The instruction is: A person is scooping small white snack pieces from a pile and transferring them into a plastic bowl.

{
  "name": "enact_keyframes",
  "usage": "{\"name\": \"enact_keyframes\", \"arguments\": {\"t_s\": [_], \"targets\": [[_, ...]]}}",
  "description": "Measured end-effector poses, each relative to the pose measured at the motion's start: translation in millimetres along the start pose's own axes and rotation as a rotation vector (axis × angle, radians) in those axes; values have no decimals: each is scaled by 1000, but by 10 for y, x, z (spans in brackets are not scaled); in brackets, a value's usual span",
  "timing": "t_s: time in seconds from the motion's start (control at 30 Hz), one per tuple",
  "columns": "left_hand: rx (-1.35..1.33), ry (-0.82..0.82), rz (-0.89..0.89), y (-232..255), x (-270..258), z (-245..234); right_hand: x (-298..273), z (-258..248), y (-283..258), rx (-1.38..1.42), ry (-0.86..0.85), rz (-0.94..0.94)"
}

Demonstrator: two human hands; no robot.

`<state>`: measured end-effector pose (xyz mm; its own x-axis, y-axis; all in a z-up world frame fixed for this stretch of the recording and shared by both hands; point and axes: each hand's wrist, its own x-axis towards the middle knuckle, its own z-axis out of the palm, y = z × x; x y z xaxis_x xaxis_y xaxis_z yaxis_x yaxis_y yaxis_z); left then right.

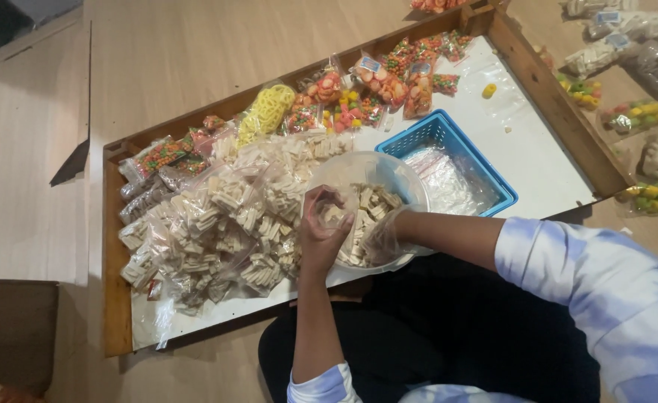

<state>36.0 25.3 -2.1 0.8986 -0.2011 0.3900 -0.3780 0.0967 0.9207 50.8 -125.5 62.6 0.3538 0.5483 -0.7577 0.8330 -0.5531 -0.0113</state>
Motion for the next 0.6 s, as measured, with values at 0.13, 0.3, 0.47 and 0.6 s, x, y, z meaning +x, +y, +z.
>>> {"name": "enact_keyframes", "arguments": {"t_s": [0.13, 0.3, 0.47, 0.6], "targets": [[29, 7, -19, 62, -7, 18, 336, 350, 52, 247, -66, 4], [74, 98, -68, 95, -7, 24, 666, 659, 162, 458, 181, 199], [163, 189, -106, 32, -9, 49, 338, 449, 220, 965, 594, 303], [282, 189, -225, 117, 12, 108, 239, 508, 224, 1306, 1232, 386]]}}
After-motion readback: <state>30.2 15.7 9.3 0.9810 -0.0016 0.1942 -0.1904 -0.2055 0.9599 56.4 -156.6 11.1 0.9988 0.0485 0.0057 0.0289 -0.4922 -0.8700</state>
